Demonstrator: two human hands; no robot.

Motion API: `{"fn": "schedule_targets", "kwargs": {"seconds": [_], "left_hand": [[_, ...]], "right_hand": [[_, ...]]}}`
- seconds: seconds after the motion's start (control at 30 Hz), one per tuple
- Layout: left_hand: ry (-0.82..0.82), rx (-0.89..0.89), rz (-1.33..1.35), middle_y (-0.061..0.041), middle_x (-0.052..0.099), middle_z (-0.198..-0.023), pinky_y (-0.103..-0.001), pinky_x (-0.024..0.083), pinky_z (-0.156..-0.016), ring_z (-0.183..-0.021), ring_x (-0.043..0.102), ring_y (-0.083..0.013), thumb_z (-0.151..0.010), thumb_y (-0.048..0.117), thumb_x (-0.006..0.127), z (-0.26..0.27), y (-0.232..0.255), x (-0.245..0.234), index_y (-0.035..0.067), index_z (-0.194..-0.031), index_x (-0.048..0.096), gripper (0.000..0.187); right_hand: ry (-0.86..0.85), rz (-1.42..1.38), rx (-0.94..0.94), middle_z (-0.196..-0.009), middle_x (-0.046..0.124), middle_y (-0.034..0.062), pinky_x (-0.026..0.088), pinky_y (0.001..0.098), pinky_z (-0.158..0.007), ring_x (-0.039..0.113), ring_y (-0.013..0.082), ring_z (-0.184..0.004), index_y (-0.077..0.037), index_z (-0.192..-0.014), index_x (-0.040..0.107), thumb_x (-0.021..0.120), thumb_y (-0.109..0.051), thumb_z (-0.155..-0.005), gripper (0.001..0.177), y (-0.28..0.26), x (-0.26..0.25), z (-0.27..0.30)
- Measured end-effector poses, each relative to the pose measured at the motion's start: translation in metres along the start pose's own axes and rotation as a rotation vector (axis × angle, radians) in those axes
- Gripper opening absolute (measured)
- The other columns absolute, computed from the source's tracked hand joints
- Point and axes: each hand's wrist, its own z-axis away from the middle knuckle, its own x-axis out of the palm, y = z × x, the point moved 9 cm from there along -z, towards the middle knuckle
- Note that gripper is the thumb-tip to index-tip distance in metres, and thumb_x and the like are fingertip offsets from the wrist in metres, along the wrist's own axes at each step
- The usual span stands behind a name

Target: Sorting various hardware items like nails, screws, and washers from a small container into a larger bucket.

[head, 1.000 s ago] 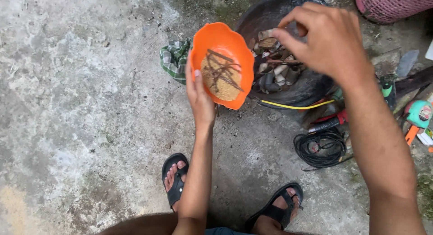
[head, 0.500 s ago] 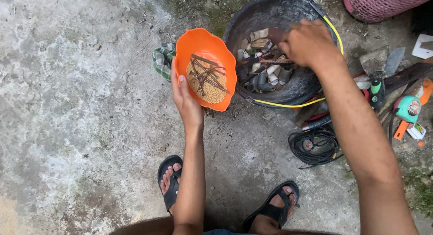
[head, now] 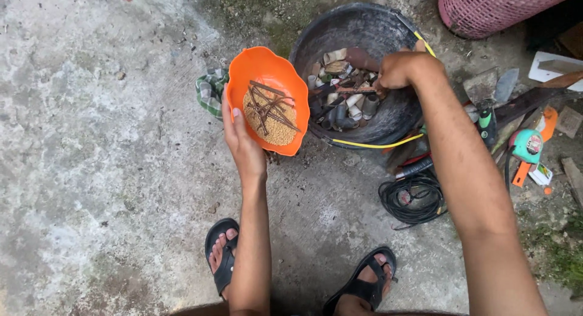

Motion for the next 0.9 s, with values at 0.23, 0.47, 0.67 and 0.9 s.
{"fn": "schedule_targets", "kwargs": {"seconds": [0.23, 0.47, 0.67, 0.9], "left_hand": [[-0.004, -0.044, -0.013, -0.014, 0.041, -0.164, -0.038, 0.033, -0.126, -0.151, 0.043, -0.0237, -0.113, 0.031, 0.036, 0.0, 0.009, -0.001, 0.002, -0.16, 0.036, 0.055], [-0.022, -0.018, 0.054, -0.015, 0.042, -0.165, -0.039, 0.032, -0.127, -0.152, 0.043, -0.0245, -0.114, 0.03, 0.038, 0.001, 0.011, 0.001, 0.001, -0.16, 0.037, 0.054], [-0.042, -0.026, 0.08, -0.015, 0.042, -0.165, -0.039, 0.032, -0.128, -0.152, 0.043, -0.0243, -0.114, 0.03, 0.04, 0.003, 0.014, 0.005, 0.0, -0.16, 0.036, 0.055], [-0.032, 0.007, 0.051, -0.015, 0.04, -0.166, -0.039, 0.03, -0.128, -0.153, 0.04, -0.0241, -0.114, 0.031, 0.041, 0.0, 0.02, 0.003, -0.001, -0.16, 0.036, 0.056]], "right_hand": [[-0.045, -0.027, 0.007, -0.132, 0.075, 0.0058, 0.006, 0.0615, -0.129, 0.061, 0.0303, -0.134, -0.027, -0.117, 0.083, 0.07, -0.054, -0.088, 0.041, 0.017, -0.006, -0.001], [0.374, 0.164, 0.054, -0.116, 0.075, 0.0149, 0.025, 0.0689, -0.111, 0.063, 0.0406, -0.119, -0.024, -0.111, 0.082, 0.073, -0.043, -0.091, 0.029, 0.038, -0.089, 0.079], [0.866, 0.398, 0.004, -0.096, 0.079, 0.0113, 0.056, 0.0482, -0.075, 0.075, 0.0322, -0.092, -0.015, -0.097, 0.082, 0.068, -0.027, -0.096, 0.019, 0.041, -0.1, 0.085], [0.968, 0.81, 0.02, -0.096, 0.08, -0.0043, 0.042, 0.041, -0.101, 0.065, 0.0194, -0.12, -0.025, -0.089, 0.084, 0.068, -0.028, -0.09, 0.016, -0.009, -0.087, 0.059]]}}
